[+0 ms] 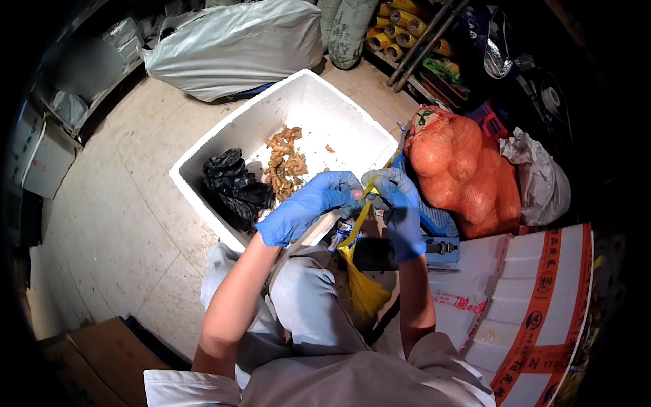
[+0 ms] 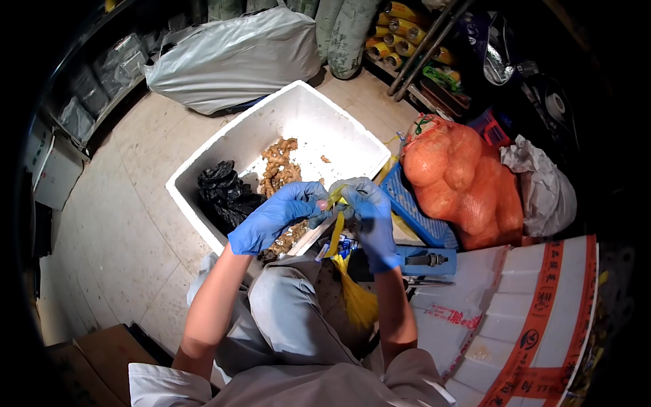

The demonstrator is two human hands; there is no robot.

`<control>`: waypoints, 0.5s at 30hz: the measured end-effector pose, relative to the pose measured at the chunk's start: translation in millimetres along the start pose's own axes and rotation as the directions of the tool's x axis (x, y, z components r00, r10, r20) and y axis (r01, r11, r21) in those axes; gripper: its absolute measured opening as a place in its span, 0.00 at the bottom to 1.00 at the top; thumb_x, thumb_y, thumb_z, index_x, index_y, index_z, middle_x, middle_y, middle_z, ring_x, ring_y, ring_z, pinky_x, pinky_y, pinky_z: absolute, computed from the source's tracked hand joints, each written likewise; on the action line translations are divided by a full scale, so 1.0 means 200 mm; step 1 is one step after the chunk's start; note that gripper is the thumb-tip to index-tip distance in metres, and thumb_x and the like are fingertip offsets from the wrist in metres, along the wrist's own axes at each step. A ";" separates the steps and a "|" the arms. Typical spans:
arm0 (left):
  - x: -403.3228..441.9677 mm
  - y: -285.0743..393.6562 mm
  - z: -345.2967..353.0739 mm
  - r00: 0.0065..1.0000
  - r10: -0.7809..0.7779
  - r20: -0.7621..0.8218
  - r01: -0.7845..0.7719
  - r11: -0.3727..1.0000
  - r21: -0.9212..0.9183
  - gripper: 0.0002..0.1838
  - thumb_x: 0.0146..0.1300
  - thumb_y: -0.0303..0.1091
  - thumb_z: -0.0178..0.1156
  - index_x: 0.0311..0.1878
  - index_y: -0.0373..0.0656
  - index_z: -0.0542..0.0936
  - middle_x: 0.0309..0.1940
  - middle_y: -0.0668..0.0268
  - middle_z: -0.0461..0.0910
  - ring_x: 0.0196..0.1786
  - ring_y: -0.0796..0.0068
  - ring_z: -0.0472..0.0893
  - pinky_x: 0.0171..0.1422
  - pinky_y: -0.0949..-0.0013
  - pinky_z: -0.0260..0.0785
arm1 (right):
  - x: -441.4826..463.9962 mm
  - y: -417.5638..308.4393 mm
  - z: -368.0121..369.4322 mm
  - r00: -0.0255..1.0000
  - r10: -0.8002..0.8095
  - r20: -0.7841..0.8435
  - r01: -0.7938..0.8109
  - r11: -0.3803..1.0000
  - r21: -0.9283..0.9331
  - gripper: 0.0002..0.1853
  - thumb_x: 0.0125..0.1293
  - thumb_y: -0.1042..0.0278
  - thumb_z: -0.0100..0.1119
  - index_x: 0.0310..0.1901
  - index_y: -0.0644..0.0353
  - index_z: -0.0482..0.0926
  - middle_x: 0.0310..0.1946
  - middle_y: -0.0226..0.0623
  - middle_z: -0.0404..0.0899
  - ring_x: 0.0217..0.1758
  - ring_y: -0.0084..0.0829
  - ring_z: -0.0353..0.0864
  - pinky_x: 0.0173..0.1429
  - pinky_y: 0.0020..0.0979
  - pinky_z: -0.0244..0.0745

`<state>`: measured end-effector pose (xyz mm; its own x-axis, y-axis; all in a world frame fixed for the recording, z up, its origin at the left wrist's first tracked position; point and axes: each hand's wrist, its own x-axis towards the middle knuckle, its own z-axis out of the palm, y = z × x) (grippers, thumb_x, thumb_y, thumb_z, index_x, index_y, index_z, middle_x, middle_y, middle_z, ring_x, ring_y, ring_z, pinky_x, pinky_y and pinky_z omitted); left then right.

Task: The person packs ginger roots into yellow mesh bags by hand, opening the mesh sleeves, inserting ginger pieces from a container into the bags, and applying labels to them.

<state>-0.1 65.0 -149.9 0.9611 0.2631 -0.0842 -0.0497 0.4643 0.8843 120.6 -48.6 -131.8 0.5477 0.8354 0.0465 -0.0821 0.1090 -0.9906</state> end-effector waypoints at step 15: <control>0.03 -0.05 0.04 1.000 -0.023 0.004 0.022 0.988 0.153 0.08 0.52 0.26 0.61 0.35 0.39 0.74 0.28 0.74 0.71 0.31 0.88 0.68 0.37 0.82 0.62 | 0.11 0.09 0.07 0.939 -0.100 -0.330 0.127 0.990 0.062 0.06 0.61 0.72 0.46 0.31 0.63 0.72 0.16 0.23 0.65 0.16 0.12 0.60 0.20 0.14 0.53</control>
<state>8.2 56.0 -155.9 0.9631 0.2492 -0.1022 0.0134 0.3346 0.9423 119.6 -21.8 -147.4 0.7972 0.5953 0.1004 -0.0629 0.2473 -0.9669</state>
